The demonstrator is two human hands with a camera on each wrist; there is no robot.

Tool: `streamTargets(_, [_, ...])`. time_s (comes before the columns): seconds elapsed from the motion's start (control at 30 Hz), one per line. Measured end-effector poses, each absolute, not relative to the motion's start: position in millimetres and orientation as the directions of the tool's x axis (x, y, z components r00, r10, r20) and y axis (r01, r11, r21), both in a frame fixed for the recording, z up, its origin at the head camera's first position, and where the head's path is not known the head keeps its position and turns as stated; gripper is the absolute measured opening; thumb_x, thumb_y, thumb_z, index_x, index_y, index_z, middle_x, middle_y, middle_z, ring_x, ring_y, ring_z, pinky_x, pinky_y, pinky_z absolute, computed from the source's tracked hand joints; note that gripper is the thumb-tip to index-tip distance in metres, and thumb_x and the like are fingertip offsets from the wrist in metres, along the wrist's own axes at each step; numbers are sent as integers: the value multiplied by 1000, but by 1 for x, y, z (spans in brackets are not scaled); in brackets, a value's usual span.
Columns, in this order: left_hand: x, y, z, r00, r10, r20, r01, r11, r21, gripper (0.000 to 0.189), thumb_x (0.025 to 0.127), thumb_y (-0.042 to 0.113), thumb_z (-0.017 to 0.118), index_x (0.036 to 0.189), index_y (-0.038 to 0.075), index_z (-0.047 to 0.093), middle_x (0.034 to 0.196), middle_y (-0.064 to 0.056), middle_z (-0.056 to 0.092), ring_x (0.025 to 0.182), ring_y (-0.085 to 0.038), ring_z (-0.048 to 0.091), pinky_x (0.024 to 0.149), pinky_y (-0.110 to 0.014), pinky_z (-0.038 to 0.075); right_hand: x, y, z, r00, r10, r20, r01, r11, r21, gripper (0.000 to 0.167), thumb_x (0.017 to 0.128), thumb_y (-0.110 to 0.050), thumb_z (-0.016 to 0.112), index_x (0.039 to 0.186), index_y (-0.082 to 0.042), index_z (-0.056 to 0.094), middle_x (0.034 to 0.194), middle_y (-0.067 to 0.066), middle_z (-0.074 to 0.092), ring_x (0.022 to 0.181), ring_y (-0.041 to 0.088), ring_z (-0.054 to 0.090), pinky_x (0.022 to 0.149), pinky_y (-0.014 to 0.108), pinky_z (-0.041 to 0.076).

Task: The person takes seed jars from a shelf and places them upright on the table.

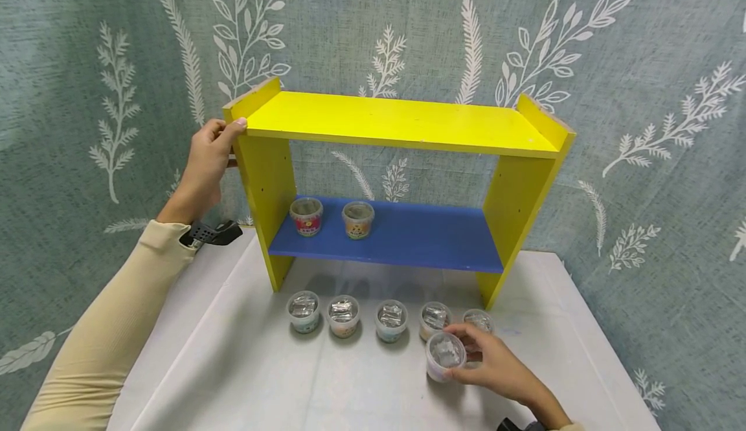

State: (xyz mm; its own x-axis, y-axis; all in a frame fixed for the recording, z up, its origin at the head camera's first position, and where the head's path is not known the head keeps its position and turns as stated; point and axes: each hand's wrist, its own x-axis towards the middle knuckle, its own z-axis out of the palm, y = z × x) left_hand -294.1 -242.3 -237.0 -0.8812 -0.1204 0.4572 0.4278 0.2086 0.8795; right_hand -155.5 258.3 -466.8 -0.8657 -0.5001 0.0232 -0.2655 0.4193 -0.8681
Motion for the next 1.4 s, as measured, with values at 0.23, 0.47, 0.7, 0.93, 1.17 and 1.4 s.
streamTargets(0.23, [-297,-244,-237,-884,-118,453,424,208,881,40,103,51,56,118,14,53,115,-4,53,101,-21,54,86,-38,41,-155,257,-470,-868,-496,15,-268,442,-856,65,88,-25,85,142,-9,53,139,15,56,115,19,63,95,28,53])
streamTargets(0.47, [-298,-244,-237,-885,-114,451,424,201,883,41,102,51,57,117,14,53,115,-5,53,102,-21,54,87,-38,41,-154,255,-474,-866,-500,15,-274,449,-851,66,88,-26,84,143,-8,52,141,17,54,117,19,64,95,31,53])
streamTargets(0.7, [-298,-244,-237,-882,-121,455,428,194,883,40,102,51,57,115,14,53,114,-4,53,100,-21,54,85,-37,41,-154,256,-478,-862,-506,19,-286,455,-844,67,88,-28,84,144,-8,52,143,17,54,120,17,63,96,30,53])
streamTargets(0.93, [-298,-243,-237,-878,-132,460,431,196,881,38,102,51,58,113,15,54,112,-4,54,98,-20,55,84,-37,41,-154,255,-480,-863,-503,54,-327,472,-819,67,88,-33,84,144,-10,53,143,14,55,123,21,61,98,30,52])
streamTargets(1.17, [-299,-243,-237,-881,-119,458,431,202,880,39,102,51,57,116,14,53,114,-4,54,100,-21,55,86,-37,41,-152,255,-478,-883,-469,37,-303,505,-808,66,89,-34,83,145,-12,55,144,16,55,121,35,63,96,39,54])
streamTargets(1.4, [-298,-244,-237,-882,-119,456,428,201,881,40,102,52,58,117,14,53,115,-5,53,102,-22,55,87,-37,41,-151,255,-469,-903,-424,73,-307,517,-799,58,91,-33,80,139,-9,59,136,14,61,114,31,66,93,39,56])
